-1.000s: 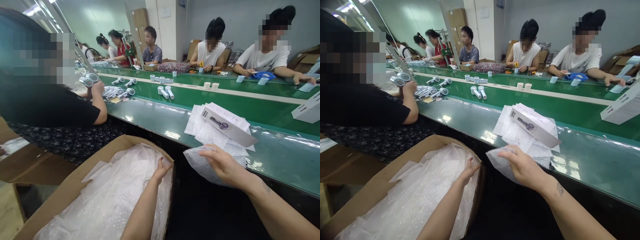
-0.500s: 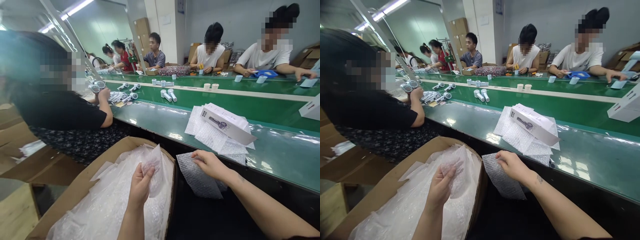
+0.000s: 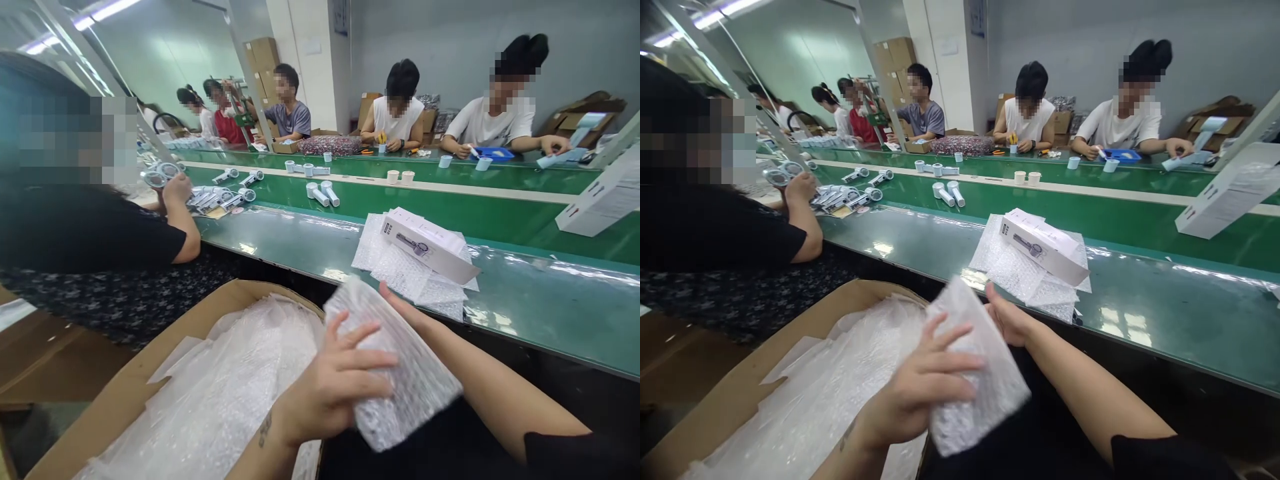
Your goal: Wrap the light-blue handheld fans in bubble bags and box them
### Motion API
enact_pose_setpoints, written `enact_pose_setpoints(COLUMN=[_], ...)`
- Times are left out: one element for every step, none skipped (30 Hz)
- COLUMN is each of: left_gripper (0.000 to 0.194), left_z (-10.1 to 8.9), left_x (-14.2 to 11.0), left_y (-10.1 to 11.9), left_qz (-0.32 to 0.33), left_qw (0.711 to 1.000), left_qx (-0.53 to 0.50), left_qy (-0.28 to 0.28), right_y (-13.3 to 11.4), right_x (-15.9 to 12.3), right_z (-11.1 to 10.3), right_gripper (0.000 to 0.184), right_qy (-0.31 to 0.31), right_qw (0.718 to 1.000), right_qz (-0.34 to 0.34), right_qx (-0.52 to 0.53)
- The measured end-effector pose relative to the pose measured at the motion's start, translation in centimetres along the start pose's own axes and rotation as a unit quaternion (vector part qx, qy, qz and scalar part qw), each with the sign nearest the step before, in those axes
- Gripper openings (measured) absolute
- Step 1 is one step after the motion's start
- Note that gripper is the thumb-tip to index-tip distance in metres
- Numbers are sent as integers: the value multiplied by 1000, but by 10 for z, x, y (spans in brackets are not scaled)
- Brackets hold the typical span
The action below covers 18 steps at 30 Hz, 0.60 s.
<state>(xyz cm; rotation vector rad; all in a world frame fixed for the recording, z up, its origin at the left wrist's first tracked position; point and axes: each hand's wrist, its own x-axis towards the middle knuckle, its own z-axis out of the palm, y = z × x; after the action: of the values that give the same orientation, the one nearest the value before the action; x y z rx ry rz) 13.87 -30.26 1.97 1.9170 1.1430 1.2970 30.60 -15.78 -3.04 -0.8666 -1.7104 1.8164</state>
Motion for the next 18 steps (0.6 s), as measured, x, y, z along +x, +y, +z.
enact_pose_setpoints(left_gripper=[36, 43, 47, 49, 50, 52, 53, 53, 50, 44, 37, 29, 25, 25, 27, 37, 48, 59], left_z=[3, 7, 10, 14, 16, 18, 18, 17, 14, 10, 4, -3, -10, -16, -21, -23, -22, -19], left_x=[4, 6, 8, 8, 7, 4, -1, -7, -14, -22, -30, -39, -47, -56, -64, -71, -77, -83], left_y=[0, 0, -2, -3, -5, -6, -8, -12, -17, -25, -36, -50, -68, -88, -108, -129, -147, -162], left_qz=[-4, -18, -33, -46, -53, -55, -54, -53, -57, -71, -104, -160, -234, -330, -431, -505, -540, -565], left_qw=[996, 990, 986, 984, 983, 983, 984, 986, 988, 989, 988, 983, 970, 943, 896, 839, 806, 782], left_qx=[10, 12, 11, 10, 11, 11, 11, 9, 2, -10, -26, -39, -43, -35, 4, 61, 94, 115], left_qy=[-86, -138, -164, -173, -175, -172, -167, -156, -142, -127, -110, -82, -43, 14, 108, 194, 224, 237], right_y=[-3, -6, -8, -8, -8, -7, -5, -3, -1, -1, -1, -2, -3, -4, -6, -7, -7, -7], right_x=[2, 5, 7, 10, 13, 14, 15, 16, 15, 13, 10, 7, 4, 0, -3, -6, -9, -12], right_z=[0, -1, -1, -1, -1, -1, -1, -1, -3, -5, -9, -14, -18, -21, -23, -24, -22, -19], right_gripper=[82, 85, 84, 78, 69, 59, 51, 47, 46, 46, 46, 47, 50, 53, 56, 59, 61, 61], right_qy=[-27, -66, -103, -120, -122, -110, -86, -51, -11, 30, 68, 104, 137, 161, 174, 177, 169, 150], right_qw=[997, 987, 975, 970, 970, 974, 981, 988, 994, 997, 996, 991, 983, 974, 968, 964, 963, 963], right_qz=[39, 79, 108, 119, 118, 113, 106, 95, 81, 65, 49, 33, 19, 12, 13, 16, 21, 26], right_qx=[68, 124, 162, 178, 176, 162, 141, 111, 73, 26, -26, -78, -125, -160, -183, -198, -211, -223])
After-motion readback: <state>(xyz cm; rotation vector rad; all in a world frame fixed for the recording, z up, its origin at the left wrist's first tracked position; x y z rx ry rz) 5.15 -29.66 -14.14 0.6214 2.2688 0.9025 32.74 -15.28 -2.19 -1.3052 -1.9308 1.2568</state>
